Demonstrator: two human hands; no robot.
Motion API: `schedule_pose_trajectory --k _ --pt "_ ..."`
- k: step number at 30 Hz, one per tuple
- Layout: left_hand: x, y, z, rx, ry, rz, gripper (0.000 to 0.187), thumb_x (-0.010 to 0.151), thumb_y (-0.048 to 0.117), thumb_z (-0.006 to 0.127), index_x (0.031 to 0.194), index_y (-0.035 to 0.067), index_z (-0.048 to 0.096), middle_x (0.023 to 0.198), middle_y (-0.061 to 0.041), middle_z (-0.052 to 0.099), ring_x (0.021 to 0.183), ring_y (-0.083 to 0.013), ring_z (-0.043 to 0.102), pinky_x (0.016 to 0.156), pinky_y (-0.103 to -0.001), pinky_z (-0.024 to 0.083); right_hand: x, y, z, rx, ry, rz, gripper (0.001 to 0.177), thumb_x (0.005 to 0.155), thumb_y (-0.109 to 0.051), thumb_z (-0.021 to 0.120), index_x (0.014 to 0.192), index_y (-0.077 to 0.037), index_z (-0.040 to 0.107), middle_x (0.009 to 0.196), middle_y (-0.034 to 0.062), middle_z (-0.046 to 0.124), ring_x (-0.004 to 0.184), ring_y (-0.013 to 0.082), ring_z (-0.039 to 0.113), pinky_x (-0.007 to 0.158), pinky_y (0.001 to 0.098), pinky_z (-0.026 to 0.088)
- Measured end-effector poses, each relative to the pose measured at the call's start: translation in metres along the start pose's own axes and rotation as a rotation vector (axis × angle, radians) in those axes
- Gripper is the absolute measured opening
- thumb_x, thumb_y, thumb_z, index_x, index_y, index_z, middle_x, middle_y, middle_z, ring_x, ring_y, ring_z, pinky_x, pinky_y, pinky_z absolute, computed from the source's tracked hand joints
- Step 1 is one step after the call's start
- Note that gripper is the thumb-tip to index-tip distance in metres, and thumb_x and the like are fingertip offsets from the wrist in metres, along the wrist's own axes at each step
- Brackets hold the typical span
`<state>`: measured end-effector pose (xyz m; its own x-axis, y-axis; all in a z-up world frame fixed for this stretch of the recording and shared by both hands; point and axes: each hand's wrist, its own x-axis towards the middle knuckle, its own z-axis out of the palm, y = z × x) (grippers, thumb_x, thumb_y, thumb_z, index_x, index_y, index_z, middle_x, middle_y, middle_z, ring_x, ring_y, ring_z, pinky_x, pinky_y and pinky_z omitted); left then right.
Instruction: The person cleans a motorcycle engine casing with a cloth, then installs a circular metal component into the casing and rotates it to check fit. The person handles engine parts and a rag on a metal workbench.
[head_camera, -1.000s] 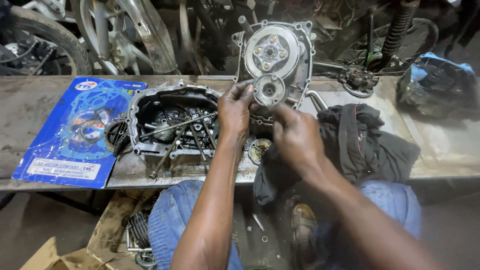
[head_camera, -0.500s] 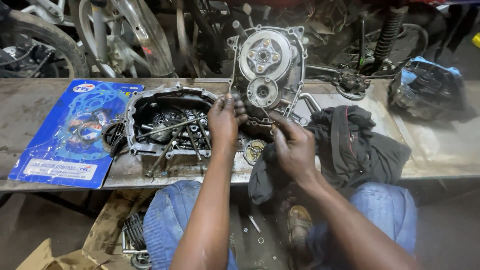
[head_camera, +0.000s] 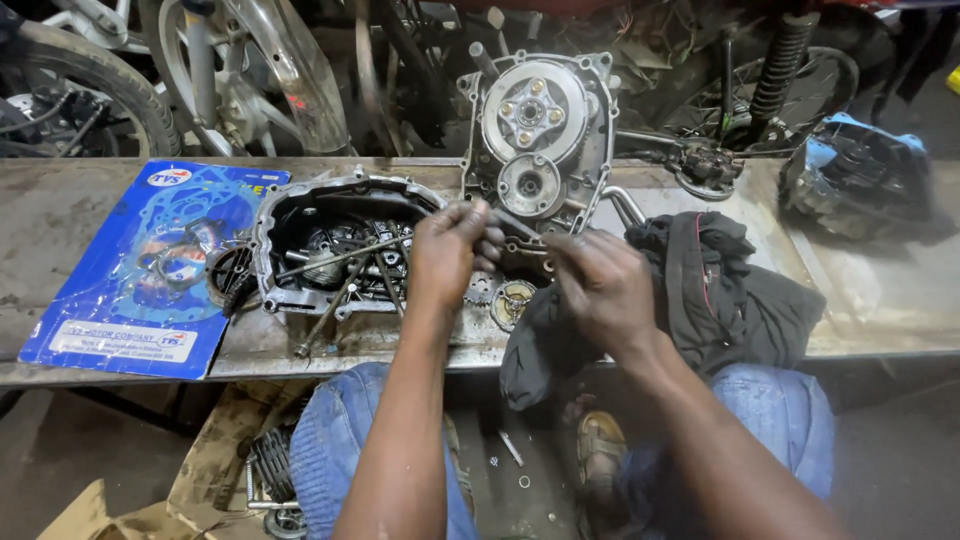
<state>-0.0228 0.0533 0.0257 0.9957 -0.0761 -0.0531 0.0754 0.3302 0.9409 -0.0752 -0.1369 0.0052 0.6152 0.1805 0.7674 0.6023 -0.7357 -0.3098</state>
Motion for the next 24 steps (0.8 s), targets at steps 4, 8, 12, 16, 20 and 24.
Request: schedule_pose_trajectory --k 4,8,12,16,20,24 --pt "0.007 0.001 -0.005 0.031 0.158 0.048 0.025 0.103 0.018 0.055 0.100 -0.001 0.070 0.076 -0.009 0.072 0.057 -0.0114 0.069 0.047 -0.022 0.061 0.011 0.004 -0.017 -0.022 -0.022 0.109 0.015 0.091 -0.008 0.070 0.104 -0.012 0.076 0.084 0.0113 0.074 0.078 0.0371 0.072 0.071 0.0482 0.057" --pt "0.016 -0.014 0.006 0.013 0.147 0.093 0.024 0.100 0.015 0.062 0.112 -0.002 0.073 0.094 -0.018 0.075 0.078 -0.0215 0.076 0.067 -0.032 0.068 0.045 -0.024 -0.042 -0.065 -0.232 0.445 0.020 0.086 -0.014 0.071 0.104 -0.015 0.080 0.083 0.0148 0.076 0.089 0.0430 0.071 0.076 0.0516 0.055" --pt "0.031 -0.037 0.013 -0.109 0.108 0.083 0.024 0.098 0.011 0.067 0.114 -0.005 0.071 0.092 -0.016 0.072 0.078 -0.0215 0.075 0.071 -0.032 0.069 0.077 -0.040 -0.058 -0.043 -0.420 0.588 0.021 0.083 -0.015 0.069 0.101 -0.013 0.081 0.089 0.0197 0.077 0.097 0.0464 0.070 0.085 0.0551 0.053" --pt "0.039 -0.041 0.012 -0.194 0.115 0.059 0.022 0.092 0.010 0.074 0.109 -0.004 0.072 0.089 -0.015 0.072 0.076 -0.0228 0.076 0.069 -0.032 0.069 0.103 -0.037 -0.061 -0.010 -0.542 0.669 0.025 0.081 -0.016 0.065 0.100 -0.016 0.081 0.088 0.0187 0.078 0.096 0.0427 0.073 0.088 0.0531 0.054" --pt "0.050 -0.045 0.007 -0.258 0.061 0.018 0.026 0.090 0.011 0.078 0.109 -0.005 0.072 0.086 -0.011 0.069 0.074 -0.0207 0.076 0.070 -0.032 0.070 0.114 -0.017 -0.058 0.063 -0.609 0.780 0.020 0.080 -0.016 0.070 0.096 -0.013 0.082 0.062 0.0101 0.069 0.062 0.0236 0.068 0.062 0.0366 0.051" --pt "0.066 -0.057 0.002 -0.254 0.035 0.009 0.024 0.089 0.012 0.079 0.106 -0.003 0.072 0.084 -0.012 0.069 0.075 -0.0221 0.076 0.072 -0.035 0.070 0.102 -0.009 -0.046 0.137 -0.529 0.866 0.015 0.077 -0.023 0.074 0.089 -0.021 0.083 0.054 0.0038 0.065 0.052 0.0174 0.066 0.052 0.0307 0.049"
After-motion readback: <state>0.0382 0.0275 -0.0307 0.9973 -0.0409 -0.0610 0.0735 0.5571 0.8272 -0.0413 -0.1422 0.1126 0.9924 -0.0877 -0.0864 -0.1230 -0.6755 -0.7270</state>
